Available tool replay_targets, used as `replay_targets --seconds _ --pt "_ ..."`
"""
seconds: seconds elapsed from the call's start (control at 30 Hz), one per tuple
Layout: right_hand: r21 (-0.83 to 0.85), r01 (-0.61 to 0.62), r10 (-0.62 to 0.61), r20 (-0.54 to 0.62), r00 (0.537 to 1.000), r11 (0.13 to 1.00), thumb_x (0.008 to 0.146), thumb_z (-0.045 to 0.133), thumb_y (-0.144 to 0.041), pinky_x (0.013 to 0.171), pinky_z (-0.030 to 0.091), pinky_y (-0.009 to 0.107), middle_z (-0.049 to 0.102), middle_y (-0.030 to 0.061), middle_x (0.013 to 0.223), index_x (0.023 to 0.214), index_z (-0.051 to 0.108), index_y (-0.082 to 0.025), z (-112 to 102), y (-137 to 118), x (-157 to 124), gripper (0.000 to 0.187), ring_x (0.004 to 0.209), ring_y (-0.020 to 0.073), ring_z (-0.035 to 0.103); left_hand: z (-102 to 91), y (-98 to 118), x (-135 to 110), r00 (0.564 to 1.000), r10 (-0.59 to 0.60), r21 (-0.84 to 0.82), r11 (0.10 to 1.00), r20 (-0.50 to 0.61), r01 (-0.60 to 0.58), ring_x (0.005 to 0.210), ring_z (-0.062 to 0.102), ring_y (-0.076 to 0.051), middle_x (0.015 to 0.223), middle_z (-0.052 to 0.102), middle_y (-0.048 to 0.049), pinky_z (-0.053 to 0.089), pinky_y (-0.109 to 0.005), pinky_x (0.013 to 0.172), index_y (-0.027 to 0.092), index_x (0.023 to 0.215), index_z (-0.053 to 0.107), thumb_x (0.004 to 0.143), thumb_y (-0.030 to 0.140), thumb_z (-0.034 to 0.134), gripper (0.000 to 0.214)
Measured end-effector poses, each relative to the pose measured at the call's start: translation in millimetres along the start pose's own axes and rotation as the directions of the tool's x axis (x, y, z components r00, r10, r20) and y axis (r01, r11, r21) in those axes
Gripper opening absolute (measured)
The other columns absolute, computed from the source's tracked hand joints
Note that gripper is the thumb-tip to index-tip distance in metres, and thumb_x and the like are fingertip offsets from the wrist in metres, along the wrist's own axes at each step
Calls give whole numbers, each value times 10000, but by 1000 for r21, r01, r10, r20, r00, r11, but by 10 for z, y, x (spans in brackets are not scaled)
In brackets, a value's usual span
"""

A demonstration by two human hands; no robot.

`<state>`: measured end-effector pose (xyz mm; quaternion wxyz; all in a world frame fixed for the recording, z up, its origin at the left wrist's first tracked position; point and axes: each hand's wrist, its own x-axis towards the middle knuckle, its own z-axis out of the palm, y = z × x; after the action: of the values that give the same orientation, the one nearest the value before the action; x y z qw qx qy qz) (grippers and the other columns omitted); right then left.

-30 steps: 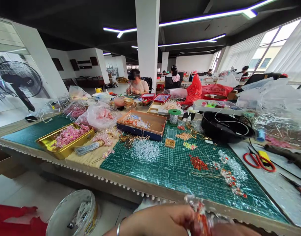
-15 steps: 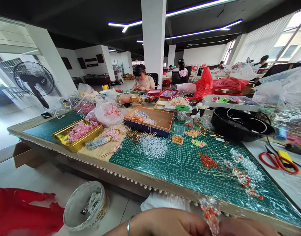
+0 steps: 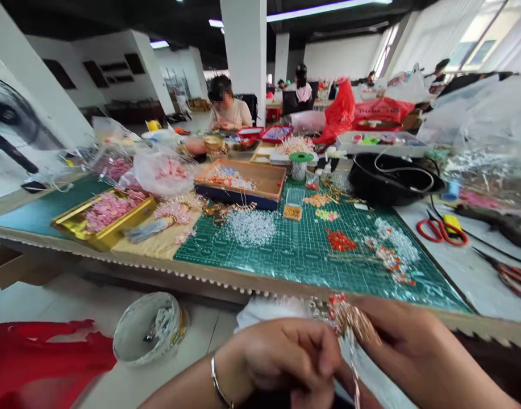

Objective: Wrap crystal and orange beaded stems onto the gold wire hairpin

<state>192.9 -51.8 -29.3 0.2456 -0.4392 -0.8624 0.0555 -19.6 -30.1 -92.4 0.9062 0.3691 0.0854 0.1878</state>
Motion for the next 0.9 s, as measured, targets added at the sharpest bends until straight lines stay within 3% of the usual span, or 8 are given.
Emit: replay_targets --seconds 0.07,0.2,0.3,0.4,0.57,0.7,0.8,0.9 --pt "-18 -8 8 15 1000 1000 1018 455 -204 498 426 198 595 -33 595 702 524 -219 16 27 8 324 518 91 587 74 112 -46 994 92 -121 989 64 -84 388 548 -65 1076 781 -130 320 -194 374 203 830 499 740 253 741 264" --pt "-68 29 -23 87 996 997 964 451 -148 500 361 270 603 -28 576 748 567 -217 88 6 -75 255 487 125 568 133 282 -51 960 214 -108 966 -182 -236 462 554 -31 1177 754 -122 354 -168 428 205 987 507 777 179 730 308" --pt "-92 74 -59 159 986 993 946 470 -140 525 341 303 619 -27 596 781 594 -228 93 -38 -142 224 503 149 582 153 270 -32 930 89 39 996 -357 -80 494 505 -27 935 692 11 353 -164 456 221 1074 499 761 287 854 477" --pt "-93 132 -107 235 966 987 892 494 -122 530 329 323 626 -33 607 791 604 -242 83 -49 -185 191 504 163 582 191 244 -19 903 -34 244 958 -429 153 564 457 -52 747 556 74 340 -174 509 209 1055 521 754 367 885 498" --pt "-123 250 -196 341 919 960 727 518 -39 488 257 336 581 -35 550 732 553 -247 69 16 -200 212 435 159 525 322 326 -87 896 -7 460 856 -443 235 740 522 -107 927 581 14 413 -230 653 224 1163 551 804 459 832 514" --pt "-200 364 -269 385 883 910 690 546 -49 478 221 332 571 -31 546 818 580 -242 26 93 -185 234 415 169 507 344 460 -175 921 -150 335 901 -360 277 806 642 -161 1128 654 -84 478 -252 628 222 1207 508 785 624 781 644" --pt "-250 450 -330 405 853 857 644 551 -51 472 240 335 600 1 577 820 615 -229 8 110 -171 258 444 192 540 269 506 -127 893 -297 323 855 -338 406 683 648 -142 978 700 -62 461 -227 545 207 1133 511 834 609 736 549" --pt "-285 503 -377 398 837 816 645 558 -66 472 284 349 643 39 621 845 662 -209 17 85 -159 267 488 209 565 189 497 4 860 -403 408 761 -312 504 547 557 -82 758 651 6 350 -187 473 185 859 566 901 465 686 307"
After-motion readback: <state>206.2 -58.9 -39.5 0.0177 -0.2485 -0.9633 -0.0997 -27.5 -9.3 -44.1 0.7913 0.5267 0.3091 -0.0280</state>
